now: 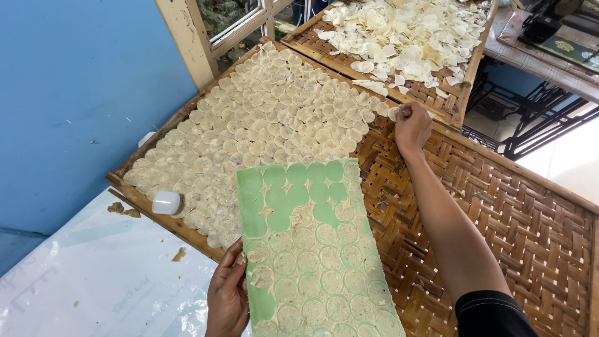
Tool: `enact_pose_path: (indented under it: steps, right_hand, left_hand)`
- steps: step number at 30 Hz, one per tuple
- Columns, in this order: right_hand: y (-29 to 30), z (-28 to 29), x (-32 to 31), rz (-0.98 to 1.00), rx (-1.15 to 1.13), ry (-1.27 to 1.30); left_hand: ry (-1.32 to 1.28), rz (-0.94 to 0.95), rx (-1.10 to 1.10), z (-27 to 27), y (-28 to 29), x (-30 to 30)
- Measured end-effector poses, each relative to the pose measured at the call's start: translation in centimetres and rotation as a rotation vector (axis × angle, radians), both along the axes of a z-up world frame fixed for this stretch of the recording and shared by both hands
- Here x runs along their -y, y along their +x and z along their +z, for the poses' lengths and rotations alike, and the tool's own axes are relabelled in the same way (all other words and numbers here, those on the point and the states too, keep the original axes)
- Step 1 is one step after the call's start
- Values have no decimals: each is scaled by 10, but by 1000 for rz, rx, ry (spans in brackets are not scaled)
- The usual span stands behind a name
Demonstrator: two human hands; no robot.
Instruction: Preparing small round dough snacks and placing them onto a bamboo tray for drying.
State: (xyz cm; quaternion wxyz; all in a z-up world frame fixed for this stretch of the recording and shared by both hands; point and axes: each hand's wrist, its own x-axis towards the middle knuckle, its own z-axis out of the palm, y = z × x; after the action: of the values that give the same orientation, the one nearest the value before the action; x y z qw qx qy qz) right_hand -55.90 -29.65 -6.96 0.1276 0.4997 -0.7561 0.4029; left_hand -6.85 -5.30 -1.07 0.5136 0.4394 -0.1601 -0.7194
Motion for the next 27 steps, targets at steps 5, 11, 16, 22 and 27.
enact_pose_path:
  steps: [5,11,16,22,27]
  right_hand:
    - [-2,-5,3,-57,-39,75]
    - [19,15,-23,39,92,116]
    - [98,57,-96,226,148,75]
    - [194,99,-212,765,121,266]
    - [202,65,-232,875,-217,246]
  left_hand:
    - [-18,5,-21,-1,0,-1]
    - [-29,5,-35,0,-1,0]
    - [-60,1,-73,-5,2,-1]
    - [-56,-14,-50,2,1,-1]
    - [-150,-24,-85,-17,4,-3]
